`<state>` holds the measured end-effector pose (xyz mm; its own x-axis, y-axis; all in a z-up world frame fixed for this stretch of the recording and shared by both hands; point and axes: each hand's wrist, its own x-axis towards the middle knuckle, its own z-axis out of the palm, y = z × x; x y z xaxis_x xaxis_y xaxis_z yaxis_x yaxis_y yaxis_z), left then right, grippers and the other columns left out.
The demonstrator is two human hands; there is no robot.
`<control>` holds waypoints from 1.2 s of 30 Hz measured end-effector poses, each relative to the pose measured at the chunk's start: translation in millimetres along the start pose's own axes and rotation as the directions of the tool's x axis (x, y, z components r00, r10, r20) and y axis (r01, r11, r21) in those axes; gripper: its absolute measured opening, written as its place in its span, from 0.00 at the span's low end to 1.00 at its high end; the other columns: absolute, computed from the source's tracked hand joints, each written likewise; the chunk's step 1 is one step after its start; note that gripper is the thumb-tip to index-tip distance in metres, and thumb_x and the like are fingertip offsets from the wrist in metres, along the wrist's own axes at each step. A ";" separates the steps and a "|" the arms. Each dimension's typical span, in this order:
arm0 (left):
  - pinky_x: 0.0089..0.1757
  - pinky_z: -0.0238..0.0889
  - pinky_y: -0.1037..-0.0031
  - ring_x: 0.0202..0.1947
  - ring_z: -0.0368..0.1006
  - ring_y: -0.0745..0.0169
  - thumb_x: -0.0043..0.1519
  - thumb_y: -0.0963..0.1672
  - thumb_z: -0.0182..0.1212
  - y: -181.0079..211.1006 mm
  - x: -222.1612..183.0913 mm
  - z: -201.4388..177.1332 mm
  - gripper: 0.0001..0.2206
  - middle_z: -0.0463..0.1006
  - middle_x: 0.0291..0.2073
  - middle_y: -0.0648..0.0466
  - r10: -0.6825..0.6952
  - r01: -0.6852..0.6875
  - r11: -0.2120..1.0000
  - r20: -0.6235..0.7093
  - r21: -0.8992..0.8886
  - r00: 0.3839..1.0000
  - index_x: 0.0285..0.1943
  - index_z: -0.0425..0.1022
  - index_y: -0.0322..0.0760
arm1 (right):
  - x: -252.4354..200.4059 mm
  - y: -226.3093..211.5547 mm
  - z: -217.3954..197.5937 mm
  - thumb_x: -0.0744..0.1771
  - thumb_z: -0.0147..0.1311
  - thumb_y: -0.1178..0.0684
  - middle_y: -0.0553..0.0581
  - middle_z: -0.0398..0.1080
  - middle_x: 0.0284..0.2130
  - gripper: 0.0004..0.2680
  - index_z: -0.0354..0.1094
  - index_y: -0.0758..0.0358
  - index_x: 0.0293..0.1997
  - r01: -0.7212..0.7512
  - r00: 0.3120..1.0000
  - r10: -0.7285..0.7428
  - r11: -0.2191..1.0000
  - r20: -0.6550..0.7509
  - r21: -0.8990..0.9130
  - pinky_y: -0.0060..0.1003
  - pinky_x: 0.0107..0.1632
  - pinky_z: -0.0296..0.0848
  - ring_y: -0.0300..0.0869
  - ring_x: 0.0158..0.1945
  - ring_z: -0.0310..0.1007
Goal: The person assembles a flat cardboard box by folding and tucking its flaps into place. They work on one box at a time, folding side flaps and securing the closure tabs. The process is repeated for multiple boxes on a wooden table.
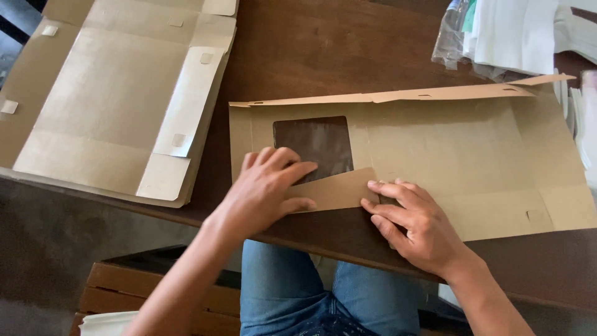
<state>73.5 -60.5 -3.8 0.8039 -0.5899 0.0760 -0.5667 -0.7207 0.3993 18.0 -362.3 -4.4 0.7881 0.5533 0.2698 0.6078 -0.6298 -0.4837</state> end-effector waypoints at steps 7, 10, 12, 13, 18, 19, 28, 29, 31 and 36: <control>0.53 0.57 0.58 0.52 0.65 0.52 0.49 0.57 0.76 27.5 40.9 14.5 0.35 0.69 0.49 0.52 -0.006 0.010 0.998 0.069 -0.066 0.998 0.65 0.72 0.48 | 0.8 1.1 -2.3 0.68 0.55 0.52 0.55 0.77 0.51 0.07 0.78 0.61 0.39 -0.069 0.993 0.070 0.998 -0.100 0.016 0.47 0.64 0.68 0.50 0.55 0.77; 0.53 0.56 0.59 0.51 0.63 0.53 0.49 0.58 0.76 33.1 52.2 21.2 0.37 0.68 0.49 0.54 -0.030 0.038 0.996 0.090 -0.083 0.995 0.67 0.70 0.50 | -0.8 3.2 -3.7 0.68 0.55 0.52 0.57 0.76 0.53 0.06 0.76 0.62 0.38 -0.032 0.993 0.033 0.999 -0.109 0.011 0.48 0.64 0.69 0.51 0.56 0.76; 0.51 0.55 0.59 0.51 0.63 0.53 0.48 0.59 0.76 35.1 57.2 26.1 0.39 0.68 0.48 0.53 -0.058 0.068 0.993 0.100 -0.099 0.993 0.68 0.67 0.51 | -1.3 4.5 -3.4 0.68 0.56 0.54 0.61 0.75 0.53 0.06 0.75 0.65 0.38 0.039 0.992 -0.039 0.999 -0.120 0.005 0.51 0.61 0.71 0.55 0.55 0.76; 0.51 0.55 0.59 0.51 0.63 0.53 0.48 0.59 0.76 40.5 58.5 25.1 0.39 0.68 0.48 0.53 -0.059 0.069 0.993 0.103 -0.099 0.993 0.68 0.67 0.51 | -1.8 4.6 -2.5 0.68 0.56 0.54 0.61 0.75 0.53 0.06 0.75 0.65 0.38 0.038 0.992 -0.037 0.999 -0.120 0.008 0.51 0.61 0.71 0.55 0.55 0.76; 0.52 0.54 0.58 0.51 0.63 0.53 0.46 0.58 0.76 56.5 66.9 33.4 0.40 0.66 0.47 0.55 -0.156 0.163 0.981 0.065 -0.109 0.986 0.68 0.64 0.51 | -3.3 5.5 -1.2 0.67 0.53 0.56 0.63 0.74 0.55 0.05 0.74 0.66 0.38 0.007 0.991 -0.006 1.000 -0.135 0.012 0.51 0.61 0.72 0.56 0.56 0.75; 0.52 0.54 0.58 0.51 0.63 0.53 0.46 0.58 0.76 57.1 67.5 35.5 0.40 0.66 0.47 0.55 -0.155 0.161 0.981 0.064 -0.109 0.986 0.68 0.64 0.51 | -5.2 6.4 -0.4 0.67 0.53 0.56 0.63 0.74 0.55 0.05 0.74 0.66 0.38 0.007 0.991 -0.005 1.000 -0.136 0.010 0.51 0.61 0.72 0.56 0.56 0.75; 0.51 0.54 0.56 0.49 0.63 0.52 0.44 0.62 0.72 62.8 65.7 38.4 0.40 0.66 0.44 0.55 -0.173 0.170 0.978 -0.013 -0.118 0.985 0.65 0.65 0.51 | -7.5 10.0 -0.6 0.67 0.40 0.56 0.59 0.64 0.63 0.17 0.66 0.58 0.64 -0.108 0.994 0.110 0.993 -0.029 0.039 0.48 0.60 0.70 0.54 0.65 0.67; 0.51 0.54 0.56 0.49 0.64 0.52 0.44 0.60 0.73 63.3 65.3 38.3 0.40 0.66 0.44 0.55 -0.178 0.174 0.978 -0.019 -0.115 0.984 0.65 0.65 0.51 | -7.2 10.3 -0.5 0.67 0.39 0.57 0.60 0.65 0.63 0.17 0.67 0.59 0.62 -0.100 0.995 0.101 0.995 -0.026 0.018 0.48 0.59 0.71 0.55 0.64 0.68; 0.51 0.54 0.56 0.50 0.64 0.51 0.44 0.59 0.73 64.8 64.3 39.1 0.39 0.67 0.45 0.54 -0.185 0.181 0.977 -0.026 -0.113 0.982 0.65 0.65 0.51 | -7.4 10.3 0.1 0.67 0.38 0.58 0.61 0.65 0.62 0.17 0.69 0.60 0.61 -0.091 0.996 0.090 0.996 -0.018 -0.003 0.48 0.59 0.71 0.56 0.63 0.68; 0.51 0.55 0.55 0.50 0.64 0.51 0.43 0.59 0.72 63.7 62.3 41.0 0.39 0.68 0.46 0.54 -0.185 0.178 0.977 -0.055 -0.118 0.981 0.65 0.66 0.52 | -8.3 14.5 3.7 0.66 0.40 0.56 0.60 0.63 0.63 0.16 0.71 0.59 0.58 -0.070 0.997 0.070 0.997 -0.014 -0.031 0.47 0.61 0.69 0.54 0.64 0.67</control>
<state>80.1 -158.1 -11.0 0.9036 -0.4253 0.0514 -0.3895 -0.7658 0.5117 19.9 -374.0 -16.8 0.8300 0.5003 0.2466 0.5535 -0.6840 -0.4752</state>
